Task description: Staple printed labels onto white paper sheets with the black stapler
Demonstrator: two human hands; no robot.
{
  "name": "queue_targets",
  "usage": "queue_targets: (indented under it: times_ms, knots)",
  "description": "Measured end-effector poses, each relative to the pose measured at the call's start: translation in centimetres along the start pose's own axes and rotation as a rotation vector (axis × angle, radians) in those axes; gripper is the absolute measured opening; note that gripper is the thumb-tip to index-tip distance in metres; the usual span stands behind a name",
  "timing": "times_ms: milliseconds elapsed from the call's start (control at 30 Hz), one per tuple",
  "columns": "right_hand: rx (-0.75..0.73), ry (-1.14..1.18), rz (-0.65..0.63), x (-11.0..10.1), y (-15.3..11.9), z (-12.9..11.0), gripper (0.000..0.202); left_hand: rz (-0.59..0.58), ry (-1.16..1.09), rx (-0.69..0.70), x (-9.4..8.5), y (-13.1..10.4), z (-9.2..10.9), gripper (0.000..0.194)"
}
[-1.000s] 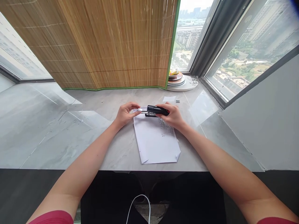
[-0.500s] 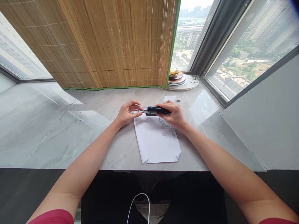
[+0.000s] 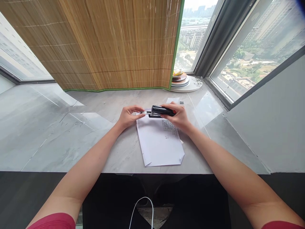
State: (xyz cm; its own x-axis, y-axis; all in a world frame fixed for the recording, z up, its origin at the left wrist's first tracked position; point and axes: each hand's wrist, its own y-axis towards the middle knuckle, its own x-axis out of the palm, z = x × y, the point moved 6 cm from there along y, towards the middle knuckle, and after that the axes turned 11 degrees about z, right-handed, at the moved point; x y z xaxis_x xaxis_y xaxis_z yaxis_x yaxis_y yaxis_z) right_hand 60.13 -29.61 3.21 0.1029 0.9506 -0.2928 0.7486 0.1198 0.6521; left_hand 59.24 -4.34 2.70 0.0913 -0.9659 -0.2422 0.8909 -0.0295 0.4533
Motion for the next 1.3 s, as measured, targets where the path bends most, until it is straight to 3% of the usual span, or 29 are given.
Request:
queue_targets:
  times_ms: [233, 367, 500, 633, 833, 1067, 1300]
  knots:
    - [0.121, 0.121, -0.041, -1.2, 0.5, 2.0, 0.042, -0.028, 0.078, 0.214, 0.0, -0.4, 1.4, 0.015]
    - [0.167, 0.175, -0.094, -1.4, 0.6, 1.8, 0.045, -0.111, 0.137, 0.266, 0.3, -0.7, 1.4, 0.015]
    - [0.164, 0.188, -0.097, -1.4, 0.6, 1.4, 0.043, -0.119, 0.156, 0.299, 0.3, -0.7, 1.3, 0.025]
    - [0.169, 0.196, -0.110, -1.3, 0.6, 1.3, 0.043, -0.174, 0.170, 0.388, 0.7, -1.0, 1.7, 0.017]
    - [0.172, 0.206, -0.124, -1.6, 0.7, 1.2, 0.043, -0.152, 0.132, 0.404, 0.6, -0.9, 1.9, 0.013]
    - [0.166, 0.226, -0.152, -1.7, 0.7, 1.7, 0.043, -0.216, 0.113, 0.404, 0.7, -0.9, 1.9, 0.018]
    - [0.184, 0.254, -0.200, -1.5, 0.5, 1.6, 0.040, -0.225, 0.226, 0.531, 1.0, -1.2, 2.2, 0.018]
